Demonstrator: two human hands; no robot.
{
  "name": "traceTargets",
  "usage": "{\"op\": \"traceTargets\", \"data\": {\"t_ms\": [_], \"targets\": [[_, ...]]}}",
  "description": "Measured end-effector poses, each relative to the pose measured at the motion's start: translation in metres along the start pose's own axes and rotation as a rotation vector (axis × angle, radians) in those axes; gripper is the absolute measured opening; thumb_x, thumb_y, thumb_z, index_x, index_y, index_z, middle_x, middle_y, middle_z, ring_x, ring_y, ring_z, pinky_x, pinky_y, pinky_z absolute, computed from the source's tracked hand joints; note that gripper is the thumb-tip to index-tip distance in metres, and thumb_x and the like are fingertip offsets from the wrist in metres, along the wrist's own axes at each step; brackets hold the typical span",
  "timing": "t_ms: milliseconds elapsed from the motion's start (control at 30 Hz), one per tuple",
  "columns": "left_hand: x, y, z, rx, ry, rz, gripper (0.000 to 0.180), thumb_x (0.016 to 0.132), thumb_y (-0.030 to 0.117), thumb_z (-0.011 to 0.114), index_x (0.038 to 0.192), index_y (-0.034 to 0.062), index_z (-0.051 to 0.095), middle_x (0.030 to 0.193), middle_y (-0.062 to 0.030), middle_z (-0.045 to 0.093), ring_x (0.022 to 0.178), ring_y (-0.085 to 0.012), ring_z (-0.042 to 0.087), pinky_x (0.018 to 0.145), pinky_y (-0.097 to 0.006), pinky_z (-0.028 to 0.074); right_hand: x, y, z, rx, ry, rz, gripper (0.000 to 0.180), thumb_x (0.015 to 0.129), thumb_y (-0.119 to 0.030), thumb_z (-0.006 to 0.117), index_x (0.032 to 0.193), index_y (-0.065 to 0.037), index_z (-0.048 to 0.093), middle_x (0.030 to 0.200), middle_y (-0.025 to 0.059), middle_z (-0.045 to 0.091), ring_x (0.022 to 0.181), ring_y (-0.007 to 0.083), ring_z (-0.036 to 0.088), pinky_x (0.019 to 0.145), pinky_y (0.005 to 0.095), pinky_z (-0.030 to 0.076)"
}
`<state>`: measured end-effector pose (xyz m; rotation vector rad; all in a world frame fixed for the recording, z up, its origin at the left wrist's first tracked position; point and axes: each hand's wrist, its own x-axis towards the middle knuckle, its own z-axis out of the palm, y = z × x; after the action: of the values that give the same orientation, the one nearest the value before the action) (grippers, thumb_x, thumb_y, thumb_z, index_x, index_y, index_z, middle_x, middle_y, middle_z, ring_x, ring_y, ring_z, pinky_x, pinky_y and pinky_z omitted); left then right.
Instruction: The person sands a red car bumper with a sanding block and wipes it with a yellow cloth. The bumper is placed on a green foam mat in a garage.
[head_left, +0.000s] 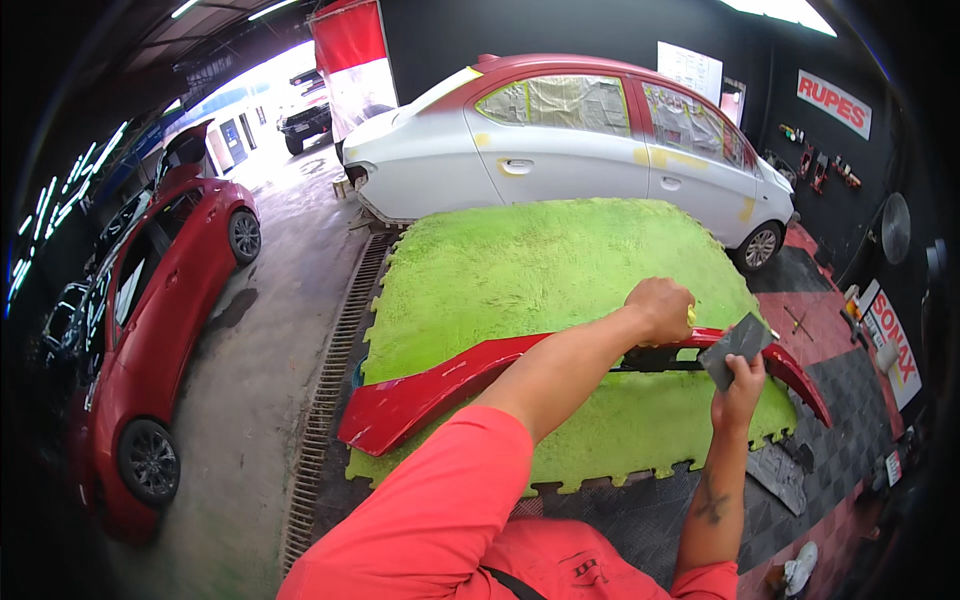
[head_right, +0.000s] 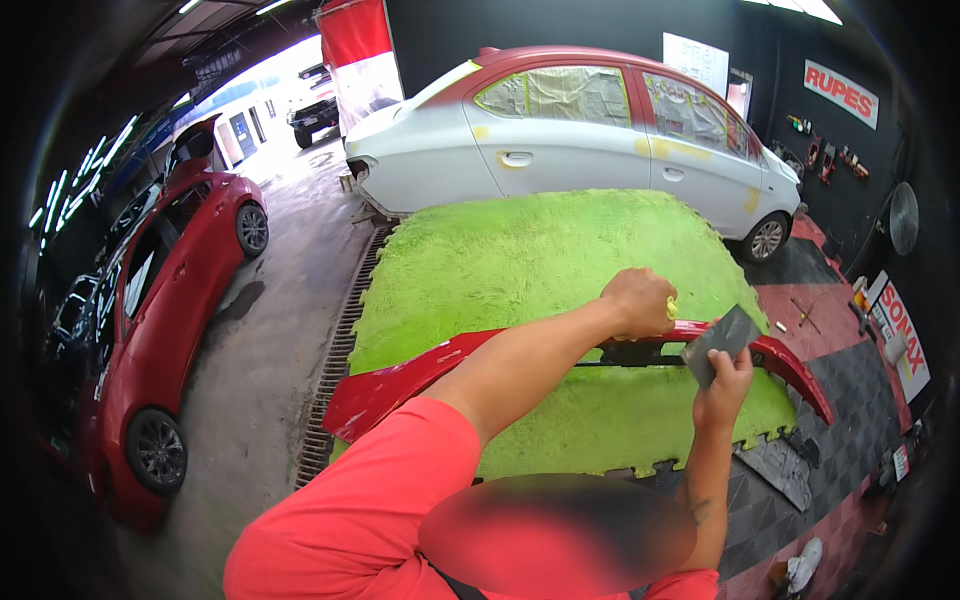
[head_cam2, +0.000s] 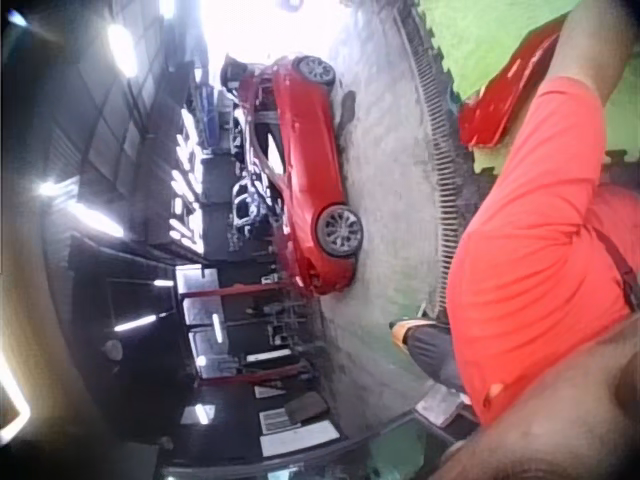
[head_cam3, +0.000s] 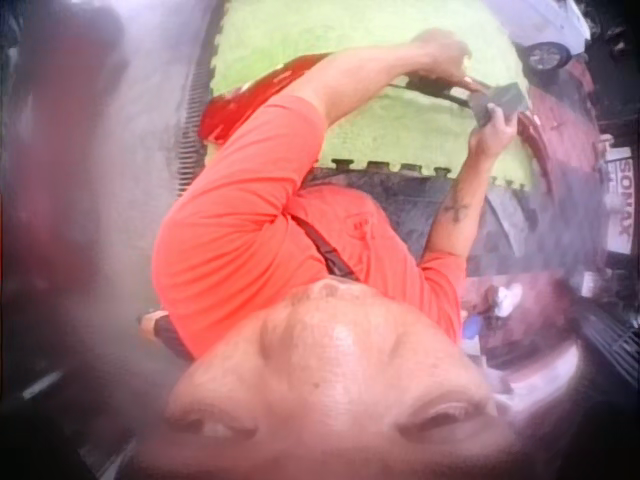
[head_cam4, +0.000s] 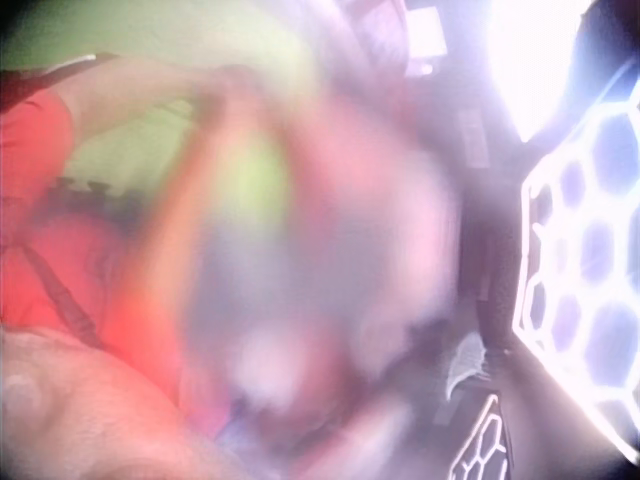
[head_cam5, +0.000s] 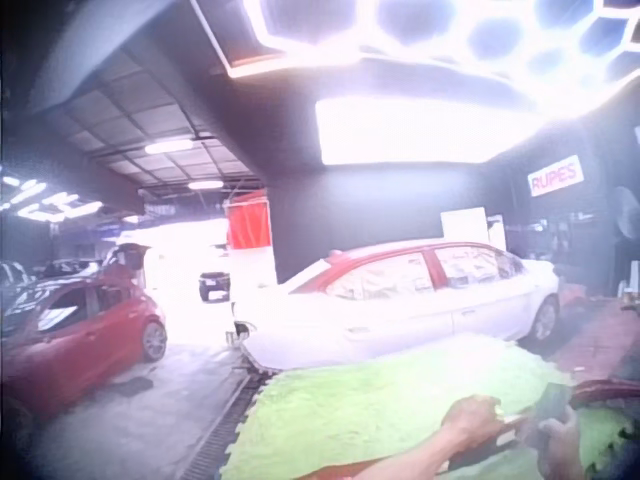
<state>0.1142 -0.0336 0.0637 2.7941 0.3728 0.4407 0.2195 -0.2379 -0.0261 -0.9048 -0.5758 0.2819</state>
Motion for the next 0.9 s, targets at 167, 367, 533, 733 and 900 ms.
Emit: {"op": "traceTargets", "data": {"t_ms": [167, 367, 533, 733, 900], "targets": [[-0.036, -0.041, -0.026, 0.05, -0.139, -0.073, 0.028, 0.085, 0.038, 0.076, 0.099, 0.0148, 0.084, 0.102, -0.0168, 0.083, 0.101, -0.0369, 0.08, 0.091, -0.05, 0.063, 0.009, -0.004, 0.024, 0.072, 0.06, 0.023, 0.038, 0.107, -0.003, 0.057, 0.145, -0.002, 0.055, 0.147, 0.0131, 0.065, 0.121, 0.0301, 0.075, 0.088, 0.0394, 0.067], [-0.169, -0.154, -0.053, 0.037, -0.028, -0.228, 0.046, 0.091, 0.059, 0.08, 0.097, 0.0131, 0.079, 0.096, -0.0153, 0.079, 0.094, -0.0373, 0.077, 0.083, -0.052, 0.061, 0.011, 0.016, 0.08, -1.074, -0.294, -0.091, 0.024, 0.112, -0.017, 0.065, 0.129, -0.002, 0.073, 0.128, 0.0175, 0.077, 0.117, 0.0311, 0.075, 0.099, 0.0456, 0.057], [-0.237, -0.168, -0.054, 0.037, 0.255, -0.251, 0.064, 0.082, 0.069, 0.088, 0.105, 0.0103, 0.076, 0.106, -0.0145, 0.075, 0.106, -0.0363, 0.074, 0.091, -0.051, 0.059, -0.003, 0.026, 0.093, -1.23, -0.769, -0.688, 0.039, 0.091, -0.002, 0.072, 0.13, -0.008, 0.076, 0.129, 0.0114, 0.078, 0.124, 0.0379, 0.068, 0.109, 0.0524, 0.049], [-0.26, -0.153, -0.06, 0.113, 0.131, -0.265, 0.092, 0.072, 0.059, 0.098, 0.144, 0.0156, 0.059, 0.138, -0.0207, 0.063, 0.125, -0.0442, 0.068, 0.105, -0.054, 0.058, 0.008, 0.004, 0.068, -1.287, -0.829, -0.743, 0.037, 0.089, -0.001, 0.072, 0.125, -0.007, 0.077, 0.126, 0.0117, 0.079, 0.122, 0.0374, 0.069, 0.107, 0.0513, 0.049], [-0.267, -0.164, -0.043, -0.107, 0.265, -0.385, 0.091, 0.072, 0.052, 0.099, 0.143, 0.0164, 0.055, 0.135, -0.0191, 0.061, 0.126, -0.0445, 0.066, 0.105, -0.056, 0.057, 0.021, 0.014, 0.043, -1.287, -0.713, -0.673, 0.033, 0.091, 0.0, 0.074, 0.123, -0.006, 0.077, 0.125, 0.0129, 0.079, 0.123, 0.037, 0.07, 0.109, 0.0481, 0.05]]}}
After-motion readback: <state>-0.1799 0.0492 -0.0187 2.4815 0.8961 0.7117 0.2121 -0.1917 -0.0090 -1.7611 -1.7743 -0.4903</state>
